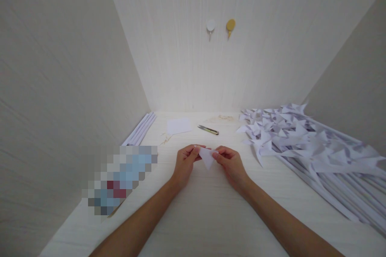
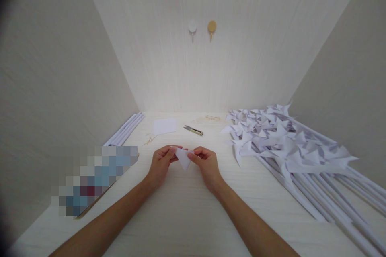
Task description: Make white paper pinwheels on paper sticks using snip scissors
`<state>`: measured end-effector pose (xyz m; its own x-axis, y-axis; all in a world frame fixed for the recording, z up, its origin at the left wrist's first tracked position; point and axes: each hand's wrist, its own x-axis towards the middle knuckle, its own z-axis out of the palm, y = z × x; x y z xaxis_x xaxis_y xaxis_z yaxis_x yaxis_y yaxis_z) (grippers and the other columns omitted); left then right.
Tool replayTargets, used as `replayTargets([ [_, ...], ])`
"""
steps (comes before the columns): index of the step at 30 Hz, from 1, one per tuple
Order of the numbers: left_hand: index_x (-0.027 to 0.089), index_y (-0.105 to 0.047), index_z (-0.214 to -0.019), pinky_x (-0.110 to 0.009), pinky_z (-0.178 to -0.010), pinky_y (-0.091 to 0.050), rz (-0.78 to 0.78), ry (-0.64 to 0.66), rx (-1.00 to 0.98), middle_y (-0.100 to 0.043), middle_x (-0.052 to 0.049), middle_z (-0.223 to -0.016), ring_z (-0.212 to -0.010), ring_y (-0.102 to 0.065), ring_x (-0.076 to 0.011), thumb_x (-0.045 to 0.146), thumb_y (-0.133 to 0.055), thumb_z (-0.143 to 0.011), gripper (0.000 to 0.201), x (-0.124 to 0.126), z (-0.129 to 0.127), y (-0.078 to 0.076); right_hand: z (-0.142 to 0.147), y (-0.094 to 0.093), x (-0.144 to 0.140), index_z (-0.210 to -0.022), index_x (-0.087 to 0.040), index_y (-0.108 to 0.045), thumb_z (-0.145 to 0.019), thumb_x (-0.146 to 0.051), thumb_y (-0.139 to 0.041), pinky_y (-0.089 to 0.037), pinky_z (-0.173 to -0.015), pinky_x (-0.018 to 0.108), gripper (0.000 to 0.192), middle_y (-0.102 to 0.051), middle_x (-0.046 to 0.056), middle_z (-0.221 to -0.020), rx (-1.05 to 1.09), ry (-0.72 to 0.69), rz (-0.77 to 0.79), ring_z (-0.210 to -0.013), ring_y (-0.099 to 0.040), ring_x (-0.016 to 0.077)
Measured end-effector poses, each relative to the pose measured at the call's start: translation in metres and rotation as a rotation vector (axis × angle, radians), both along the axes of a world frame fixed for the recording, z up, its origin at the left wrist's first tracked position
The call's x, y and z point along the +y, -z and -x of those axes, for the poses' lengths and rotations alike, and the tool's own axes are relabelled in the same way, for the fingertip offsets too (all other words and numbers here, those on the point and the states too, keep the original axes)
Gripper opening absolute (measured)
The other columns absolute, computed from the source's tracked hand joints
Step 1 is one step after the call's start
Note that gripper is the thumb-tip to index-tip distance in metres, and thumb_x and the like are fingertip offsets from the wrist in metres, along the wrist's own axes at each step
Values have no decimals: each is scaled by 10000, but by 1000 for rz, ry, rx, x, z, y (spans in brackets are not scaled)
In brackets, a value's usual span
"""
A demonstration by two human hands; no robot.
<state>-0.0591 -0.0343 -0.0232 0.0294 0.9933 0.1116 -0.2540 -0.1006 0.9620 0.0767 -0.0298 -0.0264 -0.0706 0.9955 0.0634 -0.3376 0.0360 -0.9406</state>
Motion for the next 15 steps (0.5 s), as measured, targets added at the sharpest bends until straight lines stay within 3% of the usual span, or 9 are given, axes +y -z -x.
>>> replayTargets([
  [11, 107, -637, -781, -317, -720, -481, 7, 5, 25, -680, -95, -780, -712, -618, -173, 407, -558, -687, 324, 1, 0, -1, 0, -1, 0, -467, -174, -499, -481, -252, -721, -337, -526, 233, 236, -471, -57, -501, 79, -36, 22, -500, -415, 78],
  [15, 123, -655, -786, -305, -710, -478, -76, -40, 155, -684, -87, -793, -716, -618, -174, 376, -522, -720, 293, -1, 3, -6, -2, 0, 2, -494, -168, -542, -514, -239, -707, -315, -490, 216, 181, -489, -52, -504, 38, -46, -8, -484, -401, 66],
])
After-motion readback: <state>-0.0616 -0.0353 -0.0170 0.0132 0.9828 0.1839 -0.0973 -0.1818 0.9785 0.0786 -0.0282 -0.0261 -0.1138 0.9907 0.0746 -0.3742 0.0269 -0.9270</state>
